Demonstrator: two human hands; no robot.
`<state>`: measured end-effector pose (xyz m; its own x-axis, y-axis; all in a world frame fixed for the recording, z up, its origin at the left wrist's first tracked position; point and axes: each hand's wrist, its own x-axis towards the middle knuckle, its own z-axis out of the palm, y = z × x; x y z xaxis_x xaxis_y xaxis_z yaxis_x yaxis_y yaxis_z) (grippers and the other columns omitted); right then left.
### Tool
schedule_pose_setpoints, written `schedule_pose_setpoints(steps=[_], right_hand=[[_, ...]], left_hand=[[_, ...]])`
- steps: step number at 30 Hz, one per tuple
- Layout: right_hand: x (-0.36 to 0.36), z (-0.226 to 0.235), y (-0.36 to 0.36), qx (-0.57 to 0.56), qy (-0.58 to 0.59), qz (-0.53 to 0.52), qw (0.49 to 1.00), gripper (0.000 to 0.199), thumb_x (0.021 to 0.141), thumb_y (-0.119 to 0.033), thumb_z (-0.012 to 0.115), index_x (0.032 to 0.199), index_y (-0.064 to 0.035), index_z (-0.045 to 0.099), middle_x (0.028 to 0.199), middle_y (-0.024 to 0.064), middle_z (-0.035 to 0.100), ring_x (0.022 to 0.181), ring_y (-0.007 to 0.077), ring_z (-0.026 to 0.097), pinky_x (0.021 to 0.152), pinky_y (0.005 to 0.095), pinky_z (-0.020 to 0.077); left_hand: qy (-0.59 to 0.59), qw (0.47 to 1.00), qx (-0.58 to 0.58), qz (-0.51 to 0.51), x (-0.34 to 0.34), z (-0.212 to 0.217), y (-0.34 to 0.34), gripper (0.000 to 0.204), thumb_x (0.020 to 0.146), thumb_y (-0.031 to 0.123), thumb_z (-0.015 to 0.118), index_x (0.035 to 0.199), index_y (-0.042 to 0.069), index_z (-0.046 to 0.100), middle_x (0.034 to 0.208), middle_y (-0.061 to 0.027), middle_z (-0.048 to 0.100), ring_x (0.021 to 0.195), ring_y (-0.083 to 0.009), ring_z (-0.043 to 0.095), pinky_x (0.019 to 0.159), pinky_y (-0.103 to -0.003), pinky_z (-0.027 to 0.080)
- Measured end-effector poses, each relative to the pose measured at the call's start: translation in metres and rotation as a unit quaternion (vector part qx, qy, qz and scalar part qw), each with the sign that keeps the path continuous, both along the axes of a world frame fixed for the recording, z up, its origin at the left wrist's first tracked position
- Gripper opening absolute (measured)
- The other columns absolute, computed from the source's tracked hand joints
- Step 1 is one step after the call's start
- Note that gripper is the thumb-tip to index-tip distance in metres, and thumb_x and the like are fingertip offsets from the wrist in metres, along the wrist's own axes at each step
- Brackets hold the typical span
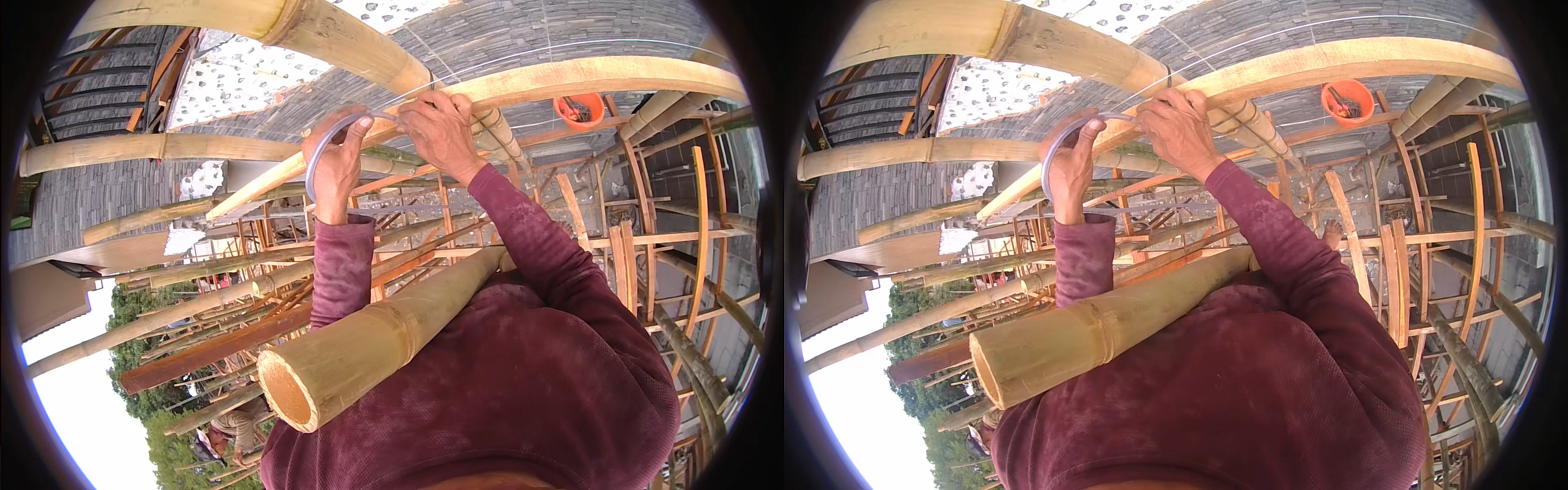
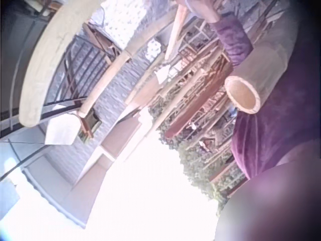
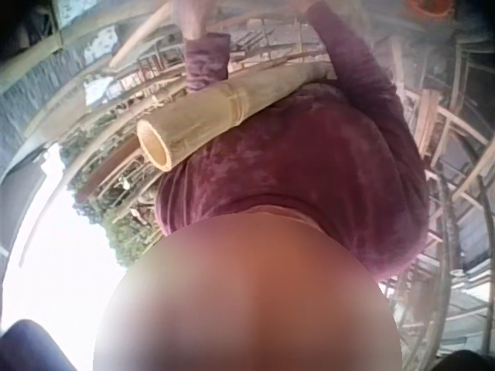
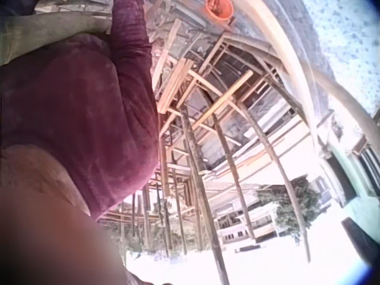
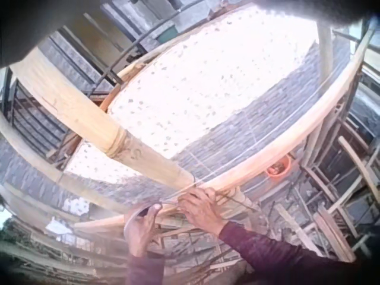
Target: The person secures a bamboo pole to a larger bamboo framework using a clear plastic tie. They wrap the tie around the pole and the structure, then pull it tight to fasten the components together.
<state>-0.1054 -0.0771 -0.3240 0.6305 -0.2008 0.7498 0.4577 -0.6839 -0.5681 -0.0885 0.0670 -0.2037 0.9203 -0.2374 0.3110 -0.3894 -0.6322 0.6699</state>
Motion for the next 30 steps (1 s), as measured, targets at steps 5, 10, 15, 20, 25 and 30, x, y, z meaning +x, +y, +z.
schedule_pose_setpoints(steps=[5, 10, 15, 20, 25, 30], right_hand=[[-0.001, 0.001, 0.001, 0.0, -0.005, 0.003, 1.0, 0.011, 0.078, -0.018, 0.073, 0.088, -0.0181, 0.07, 0.1, -0.0085, 0.069, 0.101, 0.0148, 0.056, 0.088, 0.0374, 0.028], [0.0, 0.0, 0.0, 0.011, -0.015, 0.004, 1.0, 0.013, 0.077, -0.018, 0.073, 0.09, -0.0177, 0.07, 0.1, -0.0078, 0.069, 0.103, 0.0149, 0.057, 0.088, 0.0373, 0.0292], [0.003, -0.003, 0.002, 0.024, -0.015, 0.003, 1.0, 0.017, 0.077, -0.018, 0.074, 0.093, -0.0179, 0.071, 0.1, -0.0079, 0.069, 0.104, 0.0139, 0.057, 0.087, 0.0358, 0.0302], [0.002, -0.005, 0.002, 0.014, -0.008, -0.007, 1.0, 0.017, 0.077, -0.019, 0.074, 0.093, -0.0179, 0.07, 0.099, -0.0087, 0.068, 0.103, 0.0132, 0.057, 0.087, 0.0349, 0.0305], [0.002, -0.003, 0.003, 0.021, -0.011, -0.007, 1.0, 0.018, 0.077, -0.019, 0.073, 0.094, -0.0184, 0.07, 0.098, -0.0093, 0.068, 0.102, 0.0123, 0.057, 0.087, 0.0349, 0.0303], [0.004, -0.006, 0.002, 0.02, -0.022, -0.009, 1.0, 0.019, 0.076, -0.019, 0.074, 0.095, -0.0187, 0.07, 0.098, -0.0098, 0.067, 0.103, 0.0123, 0.057, 0.087, 0.0348, 0.0303]], left_hand=[[0.002, 0.999, 0.028, -0.038, 0.003, -0.009, 0.006, 0.027, 0.09, 0.014, 0.07, 0.108, -0.005, 0.067, 0.09, -0.0125, 0.071, 0.084, -0.018, 0.07, 0.077, -0.027, 0.054], [0.015, 0.999, -0.006, -0.029, 0.002, -0.017, 0.002, 0.025, 0.087, 0.017, 0.073, 0.103, -0.003, 0.069, 0.089, -0.011, 0.071, 0.079, -0.0159, 0.066, 0.071, -0.027, 0.052], [0.004, 0.999, 0.023, -0.023, 0.003, -0.01, 0.002, 0.028, 0.089, 0.018, 0.072, 0.103, -0.006, 0.066, 0.087, -0.0128, 0.071, 0.079, -0.0187, 0.07, 0.074, -0.028, 0.056], [0.011, 0.999, -0.019, -0.024, 0.001, -0.01, -0.002, 0.028, 0.09, 0.02, 0.071, 0.102, -0.005, 0.065, 0.085, -0.0127, 0.071, 0.076, -0.0181, 0.07, 0.071, -0.028, 0.056], [0.018, 1.0, 0.002, -0.003, -0.003, -0.004, -0.003, 0.029, 0.09, 0.02, 0.07, 0.104, -0.005, 0.064, 0.087, -0.014, 0.07, 0.077, -0.0194, 0.07, 0.072, -0.028, 0.056], [0.011, 1.0, 0.013, 0.0, -0.002, -0.003, -0.006, 0.029, 0.09, 0.02, 0.07, 0.104, -0.005, 0.065, 0.087, -0.014, 0.07, 0.077, -0.02, 0.07, 0.073, -0.029, 0.056]])
